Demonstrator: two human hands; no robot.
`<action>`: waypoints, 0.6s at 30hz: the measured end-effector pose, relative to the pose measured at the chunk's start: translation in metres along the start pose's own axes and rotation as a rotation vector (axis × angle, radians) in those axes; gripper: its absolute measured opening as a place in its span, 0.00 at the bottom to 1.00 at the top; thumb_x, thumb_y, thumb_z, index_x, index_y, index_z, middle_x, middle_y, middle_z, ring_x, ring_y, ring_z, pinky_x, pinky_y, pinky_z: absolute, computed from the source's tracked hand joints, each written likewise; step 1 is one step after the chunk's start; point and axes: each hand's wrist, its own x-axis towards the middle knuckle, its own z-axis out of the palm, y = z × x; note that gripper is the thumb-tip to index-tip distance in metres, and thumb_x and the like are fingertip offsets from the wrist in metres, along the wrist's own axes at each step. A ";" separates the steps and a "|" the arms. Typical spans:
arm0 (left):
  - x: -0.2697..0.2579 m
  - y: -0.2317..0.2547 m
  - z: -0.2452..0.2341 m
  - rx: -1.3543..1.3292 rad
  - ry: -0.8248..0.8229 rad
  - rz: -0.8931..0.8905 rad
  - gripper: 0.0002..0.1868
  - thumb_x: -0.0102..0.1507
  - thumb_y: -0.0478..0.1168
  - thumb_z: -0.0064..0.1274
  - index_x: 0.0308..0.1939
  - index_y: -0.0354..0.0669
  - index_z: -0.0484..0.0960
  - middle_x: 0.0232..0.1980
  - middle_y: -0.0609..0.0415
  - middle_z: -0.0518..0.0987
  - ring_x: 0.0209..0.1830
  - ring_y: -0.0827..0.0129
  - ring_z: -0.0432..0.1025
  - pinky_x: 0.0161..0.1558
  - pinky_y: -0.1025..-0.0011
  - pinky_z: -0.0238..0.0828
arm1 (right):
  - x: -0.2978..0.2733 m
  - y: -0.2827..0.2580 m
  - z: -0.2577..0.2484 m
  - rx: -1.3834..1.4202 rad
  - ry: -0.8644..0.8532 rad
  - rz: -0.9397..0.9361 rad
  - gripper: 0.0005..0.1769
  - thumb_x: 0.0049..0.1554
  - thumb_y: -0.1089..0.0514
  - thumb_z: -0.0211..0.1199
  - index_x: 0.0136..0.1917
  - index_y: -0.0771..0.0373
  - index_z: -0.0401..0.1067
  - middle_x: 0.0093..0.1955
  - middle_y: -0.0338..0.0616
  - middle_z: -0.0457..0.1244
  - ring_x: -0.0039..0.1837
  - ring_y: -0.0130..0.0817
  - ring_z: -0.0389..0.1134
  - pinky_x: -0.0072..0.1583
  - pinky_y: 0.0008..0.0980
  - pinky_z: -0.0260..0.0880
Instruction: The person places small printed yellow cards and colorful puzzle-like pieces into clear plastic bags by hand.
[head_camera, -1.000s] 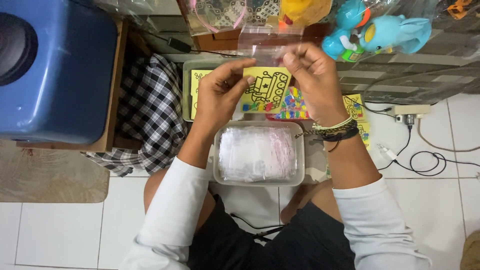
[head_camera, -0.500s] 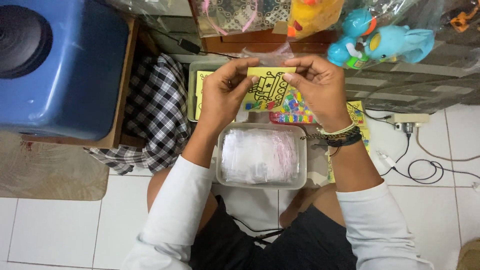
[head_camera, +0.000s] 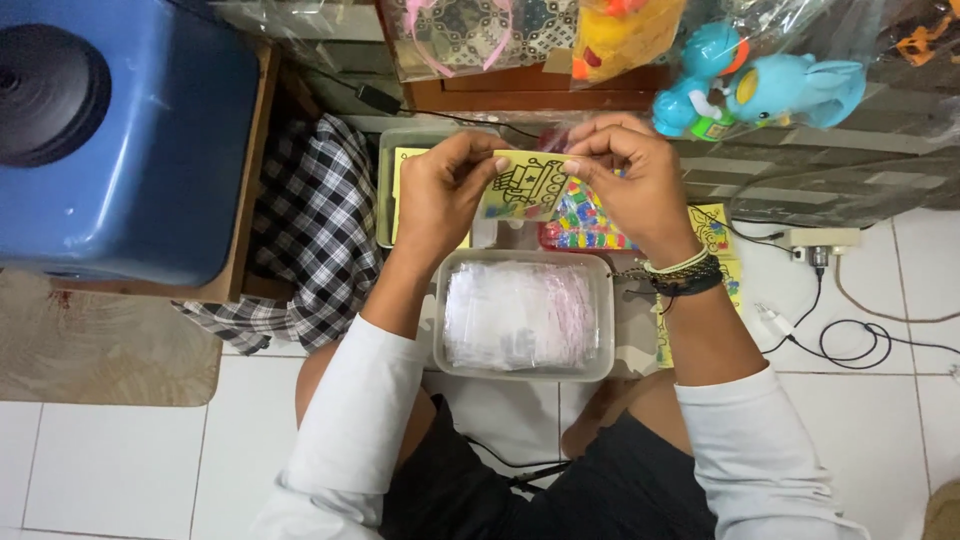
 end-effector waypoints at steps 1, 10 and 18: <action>0.000 0.000 0.001 -0.029 0.008 -0.014 0.08 0.63 0.36 0.65 0.45 0.52 0.88 0.31 0.54 0.86 0.32 0.69 0.81 0.37 0.70 0.79 | 0.000 -0.004 -0.001 -0.031 -0.006 -0.006 0.07 0.57 0.66 0.75 0.48 0.67 0.79 0.54 0.52 0.67 0.56 0.39 0.69 0.56 0.32 0.69; 0.002 0.006 0.002 -0.170 -0.015 -0.019 0.04 0.65 0.32 0.61 0.43 0.40 0.87 0.58 0.42 0.77 0.58 0.51 0.75 0.54 0.54 0.79 | -0.003 -0.011 -0.010 0.090 -0.046 0.080 0.03 0.62 0.68 0.69 0.49 0.68 0.77 0.45 0.46 0.68 0.50 0.29 0.67 0.54 0.29 0.68; -0.001 -0.002 0.007 -0.322 -0.147 -0.160 0.15 0.64 0.31 0.62 0.55 0.43 0.82 0.40 0.52 0.85 0.38 0.77 0.76 0.42 0.75 0.78 | -0.003 -0.001 -0.011 0.265 0.016 0.147 0.05 0.64 0.67 0.68 0.52 0.69 0.74 0.40 0.41 0.65 0.43 0.20 0.63 0.48 0.20 0.67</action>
